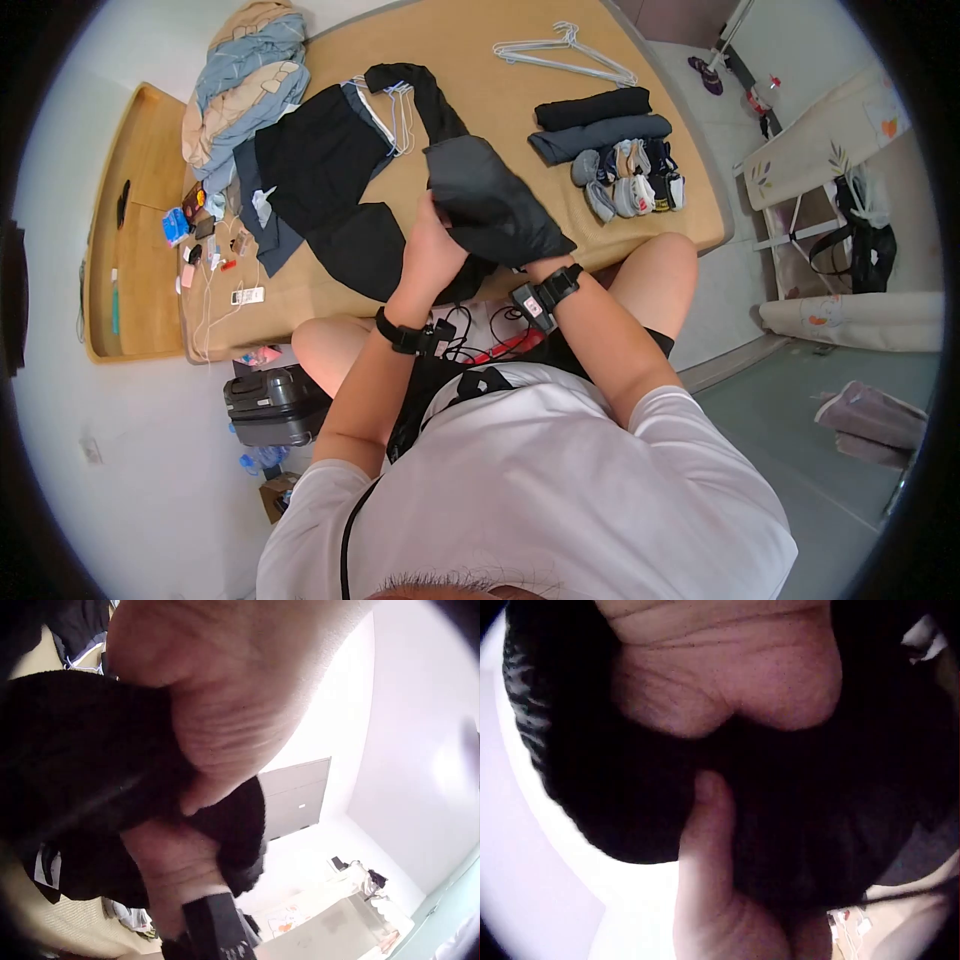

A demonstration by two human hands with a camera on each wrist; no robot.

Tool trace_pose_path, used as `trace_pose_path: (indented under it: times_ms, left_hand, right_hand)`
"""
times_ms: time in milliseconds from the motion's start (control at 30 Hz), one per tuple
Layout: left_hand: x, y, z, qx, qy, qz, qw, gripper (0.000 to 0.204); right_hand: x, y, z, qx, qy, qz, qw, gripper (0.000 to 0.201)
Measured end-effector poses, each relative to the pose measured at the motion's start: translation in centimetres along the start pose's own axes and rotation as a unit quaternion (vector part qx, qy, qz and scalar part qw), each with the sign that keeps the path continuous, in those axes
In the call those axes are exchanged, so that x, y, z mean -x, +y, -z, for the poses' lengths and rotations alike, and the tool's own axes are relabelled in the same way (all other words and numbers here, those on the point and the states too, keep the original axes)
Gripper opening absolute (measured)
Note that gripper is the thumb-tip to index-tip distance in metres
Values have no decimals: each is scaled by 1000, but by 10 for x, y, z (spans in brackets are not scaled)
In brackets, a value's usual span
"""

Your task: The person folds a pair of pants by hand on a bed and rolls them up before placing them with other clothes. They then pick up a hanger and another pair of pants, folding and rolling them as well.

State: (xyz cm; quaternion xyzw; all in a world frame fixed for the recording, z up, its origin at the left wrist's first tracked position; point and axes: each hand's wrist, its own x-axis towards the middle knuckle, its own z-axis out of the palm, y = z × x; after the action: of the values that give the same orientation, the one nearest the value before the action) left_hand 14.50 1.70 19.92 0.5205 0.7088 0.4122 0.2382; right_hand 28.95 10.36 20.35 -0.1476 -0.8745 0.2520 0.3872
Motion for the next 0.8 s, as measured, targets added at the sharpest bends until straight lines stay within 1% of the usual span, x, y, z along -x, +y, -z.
trace_pose_path:
  times_ms: [33, 67, 100, 167, 200, 233, 267, 300, 333, 367, 433, 467, 500, 533, 567, 600, 633, 667, 700, 733, 767, 800]
  left_hand:
    - [-7, -10, -6, 36, 24, -132, 990, 58]
    - [-13, -24, -13, 38, 26, -131, 990, 58]
    - [-17, -32, -18, 34, 10, -200, 979, 59]
    - [-18, -40, -27, 33, -6, -266, 963, 61]
    - [-12, -35, -28, 141, -52, -178, 973, 58]
    - [-9, -31, -29, 245, -97, -86, 961, 55]
    - [-8, -34, -32, 247, -98, -85, 960, 55]
    - [-7, -38, -35, 343, -106, -6, 933, 53]
    - [-7, -42, -36, 432, -113, 72, 892, 51]
    - [-4, -37, -33, 432, -113, 72, 892, 51]
    - [3, -16, -23, 556, -184, 146, 797, 50]
    - [5, -13, -23, 556, -183, 146, 797, 50]
    - [9, -11, -22, 443, -200, 113, 867, 50]
    - [10, -10, -22, 321, -213, 78, 919, 50]
    - [8, -8, -20, 247, -206, 89, 943, 46]
    - [4, -7, -14, 247, -205, 88, 943, 46]
    - [0, -6, -7, 103, -239, 77, 962, 44]
    - [-1, -2, -2, -43, -268, 65, 960, 42]
    - [1, -8, -6, -42, -268, 66, 960, 42]
    - [2, -20, -13, 28, -201, -26, 979, 40]
    - [3, -25, -18, 98, -130, -116, 980, 39]
    - [4, -23, -19, 99, -130, -115, 980, 39]
  right_hand:
    - [-1, -8, -4, 12, 45, 30, 998, 54]
    - [4, -7, -6, 13, 43, 31, 998, 54]
    - [14, -2, -12, -44, 48, -17, 998, 53]
    - [37, 16, -26, -155, 57, -114, 980, 52]
    - [45, 21, -31, -210, 63, -164, 962, 52]
    - [53, 27, -33, -263, 69, -213, 939, 51]
    - [54, 28, -32, -262, 68, -215, 939, 51]
    - [55, 30, -31, -196, 67, -244, 947, 52]
    - [55, 31, -31, -129, 67, -272, 951, 53]
    - [55, 30, -29, -129, 66, -272, 951, 53]
    - [57, 24, -18, -23, 46, -270, 961, 55]
    - [57, 21, -11, 31, 35, -267, 962, 56]
    - [57, 17, -7, 84, 25, -264, 961, 57]
    - [58, 14, -5, 137, 15, -260, 956, 58]
    - [57, 11, -4, 136, 15, -259, 956, 58]
    - [57, 8, -5, 157, 53, -221, 961, 58]
    - [57, 7, -5, 177, 89, -183, 963, 58]
    - [63, 12, -7, 177, 89, -183, 963, 58]
    - [73, 23, -13, 158, 94, -189, 965, 57]
    - [82, 35, -20, 140, 100, -194, 966, 56]
    - [89, 46, -34, 141, 99, -194, 966, 56]
    - [90, 52, -51, -109, 159, -251, 948, 54]
